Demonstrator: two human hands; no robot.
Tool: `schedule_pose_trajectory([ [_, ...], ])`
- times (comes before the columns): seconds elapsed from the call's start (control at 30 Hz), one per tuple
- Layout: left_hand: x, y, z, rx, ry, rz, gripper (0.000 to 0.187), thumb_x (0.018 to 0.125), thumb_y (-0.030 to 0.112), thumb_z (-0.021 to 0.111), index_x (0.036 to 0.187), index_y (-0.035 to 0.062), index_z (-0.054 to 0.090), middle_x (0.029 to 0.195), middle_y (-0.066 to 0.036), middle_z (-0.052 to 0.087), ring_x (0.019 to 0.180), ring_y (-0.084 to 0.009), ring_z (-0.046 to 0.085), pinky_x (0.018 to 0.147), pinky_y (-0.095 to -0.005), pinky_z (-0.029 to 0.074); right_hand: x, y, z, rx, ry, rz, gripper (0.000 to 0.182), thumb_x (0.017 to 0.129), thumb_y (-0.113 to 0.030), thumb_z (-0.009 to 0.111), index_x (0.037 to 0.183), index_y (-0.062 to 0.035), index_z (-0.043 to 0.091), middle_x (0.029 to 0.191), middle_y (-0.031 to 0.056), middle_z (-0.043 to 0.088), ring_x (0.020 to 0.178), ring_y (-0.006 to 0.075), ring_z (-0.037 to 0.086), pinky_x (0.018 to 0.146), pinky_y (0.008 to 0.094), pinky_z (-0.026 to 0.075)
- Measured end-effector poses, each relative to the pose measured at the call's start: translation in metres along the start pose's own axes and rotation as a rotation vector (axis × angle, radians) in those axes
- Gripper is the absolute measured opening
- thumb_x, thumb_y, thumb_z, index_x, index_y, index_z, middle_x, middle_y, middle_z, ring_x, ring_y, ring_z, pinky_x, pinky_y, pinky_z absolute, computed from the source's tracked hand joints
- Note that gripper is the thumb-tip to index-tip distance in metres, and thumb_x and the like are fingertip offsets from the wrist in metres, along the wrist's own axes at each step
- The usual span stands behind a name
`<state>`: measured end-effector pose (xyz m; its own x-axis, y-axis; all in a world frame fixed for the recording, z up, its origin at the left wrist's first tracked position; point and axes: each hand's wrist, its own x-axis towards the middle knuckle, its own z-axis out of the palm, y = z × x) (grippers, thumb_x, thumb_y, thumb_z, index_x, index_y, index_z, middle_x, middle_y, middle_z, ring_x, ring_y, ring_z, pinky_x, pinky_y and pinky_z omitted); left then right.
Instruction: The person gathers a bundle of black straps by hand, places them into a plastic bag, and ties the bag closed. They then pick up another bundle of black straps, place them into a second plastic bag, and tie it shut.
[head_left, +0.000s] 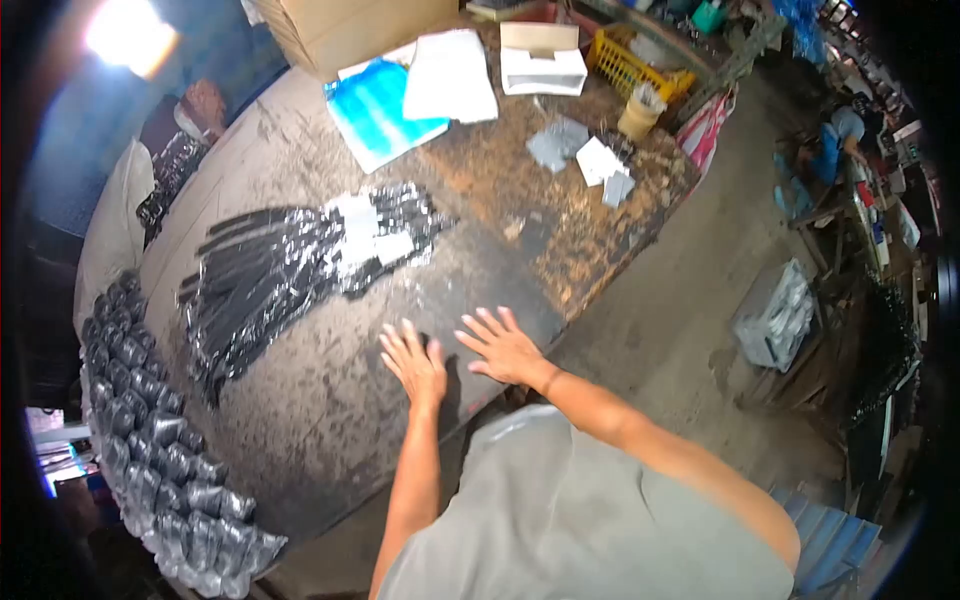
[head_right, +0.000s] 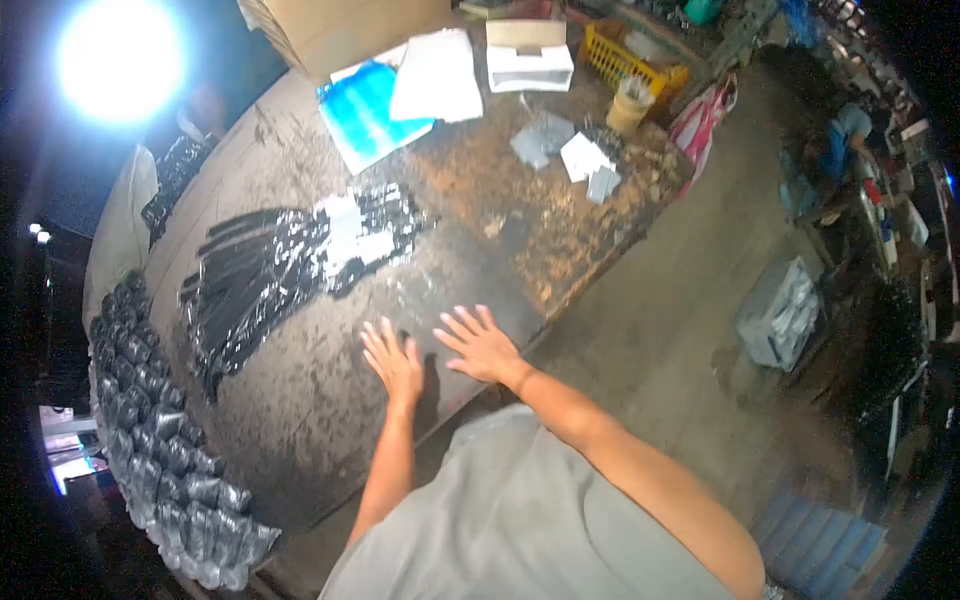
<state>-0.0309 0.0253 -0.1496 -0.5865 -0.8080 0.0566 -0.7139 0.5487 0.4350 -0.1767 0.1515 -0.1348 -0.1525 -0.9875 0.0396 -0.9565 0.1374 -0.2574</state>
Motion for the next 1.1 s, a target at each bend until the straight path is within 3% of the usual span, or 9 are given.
schedule_pose_trajectory([
  [0.1, -0.035, -0.014, -0.018, 0.266, -0.135, -0.048, 0.065, 0.083, 0.041, 0.059, 0.139, 0.0149, 0.038, 0.147, -0.016, 0.028, 0.137, -0.0364, 0.019, 0.108, -0.0540, 0.016, -0.040, 0.071, -0.027, -0.143, -0.065, 0.279, 0.065, 0.086, -0.054, 0.048, 0.140, -0.0197, 0.037, 0.148, 0.0080, 0.029, 0.137, 0.0335, 0.022, 0.107, 0.0592, 0.015],
  [0.23, -0.121, -0.117, -0.073, 0.648, -0.033, -0.788, 0.055, 0.090, 0.041, 0.049, 0.137, 0.0134, 0.039, 0.141, -0.013, 0.037, 0.129, -0.0338, 0.032, 0.097, -0.0514, 0.036, -0.090, 0.147, -0.062, -0.170, -0.025, 0.658, 0.062, 0.088, -0.047, 0.052, 0.139, -0.0150, 0.039, 0.146, 0.0121, 0.032, 0.134, 0.0392, 0.025, 0.102, 0.0619, 0.020],
  [0.33, -0.241, -0.207, -0.101, 0.540, 0.044, -1.408, 0.058, 0.092, 0.049, 0.043, 0.134, 0.0090, 0.041, 0.131, -0.020, 0.044, 0.121, -0.0371, 0.042, 0.094, -0.0496, 0.042, -0.100, 0.202, -0.065, -0.067, 0.168, 0.669, 0.050, 0.089, -0.034, 0.056, 0.130, -0.0079, 0.048, 0.138, 0.0140, 0.041, 0.126, 0.0387, 0.036, 0.102, 0.0535, 0.029],
  [0.37, -0.241, -0.175, -0.108, 0.497, 0.282, -1.800, 0.055, 0.092, 0.047, 0.045, 0.126, 0.0040, 0.049, 0.126, -0.025, 0.045, 0.117, -0.0403, 0.044, 0.093, -0.0485, 0.042, -0.089, 0.217, -0.076, 0.071, 0.259, 0.605, 0.040, 0.088, -0.028, 0.057, 0.121, -0.0050, 0.054, 0.129, 0.0153, 0.048, 0.118, 0.0371, 0.043, 0.098, 0.0484, 0.034],
  [0.47, -0.288, -0.178, -0.092, 0.715, 0.301, -1.949, 0.055, 0.093, 0.047, 0.043, 0.129, 0.0058, 0.048, 0.126, -0.025, 0.047, 0.118, -0.0408, 0.043, 0.097, -0.0517, 0.038, -0.020, 0.248, -0.107, 0.284, 0.394, 0.425, 0.023, 0.087, -0.018, 0.059, 0.103, -0.0008, 0.062, 0.109, 0.0160, 0.059, 0.103, 0.0337, 0.054, 0.091, 0.0407, 0.042],
  [0.57, -0.248, -0.114, -0.062, 0.417, 0.458, -1.245, 0.042, 0.091, 0.034, 0.052, 0.105, -0.0046, 0.061, 0.128, -0.031, 0.039, 0.115, -0.0442, 0.041, 0.094, -0.0505, 0.038, 0.088, 0.274, -0.123, 0.440, 0.495, 0.273, 0.014, 0.084, -0.013, 0.061, 0.088, 0.0003, 0.065, 0.092, 0.0140, 0.063, 0.089, 0.0312, 0.059, 0.080, 0.0385, 0.047],
  [0.63, -0.175, -0.054, -0.040, 0.298, 0.482, -0.979, 0.033, 0.088, 0.022, 0.054, 0.108, -0.0049, 0.060, 0.132, -0.030, 0.037, 0.120, -0.0419, 0.039, 0.099, -0.0470, 0.035, 0.153, 0.299, -0.122, 0.462, 0.468, 0.145, 0.012, 0.084, -0.012, 0.061, 0.087, -0.0004, 0.064, 0.092, 0.0138, 0.062, 0.088, 0.0309, 0.059, 0.079, 0.0382, 0.047],
  [0.97, 0.157, 0.151, 0.012, -0.283, 0.226, -0.176, 0.034, 0.084, 0.011, 0.061, 0.116, 0.0001, 0.055, 0.133, -0.023, 0.041, 0.122, -0.0381, 0.043, 0.102, -0.0419, 0.036, 0.343, 0.369, -0.080, 0.059, 0.419, 0.028, 0.013, 0.076, -0.011, 0.069, 0.086, -0.0028, 0.065, 0.089, 0.0098, 0.059, 0.092, 0.0299, 0.054, 0.080, 0.0393, 0.046],
  [1.1, 0.281, 0.178, 0.047, -0.356, 0.111, 0.086, 0.042, 0.085, 0.020, 0.064, 0.120, 0.0013, 0.053, 0.130, -0.023, 0.046, 0.122, -0.0399, 0.044, 0.101, -0.0431, 0.037, 0.357, 0.393, -0.077, 0.152, 0.128, 0.078, 0.007, 0.079, -0.011, 0.065, 0.084, -0.0066, 0.064, 0.087, 0.0091, 0.058, 0.092, 0.0298, 0.053, 0.079, 0.0414, 0.045],
])
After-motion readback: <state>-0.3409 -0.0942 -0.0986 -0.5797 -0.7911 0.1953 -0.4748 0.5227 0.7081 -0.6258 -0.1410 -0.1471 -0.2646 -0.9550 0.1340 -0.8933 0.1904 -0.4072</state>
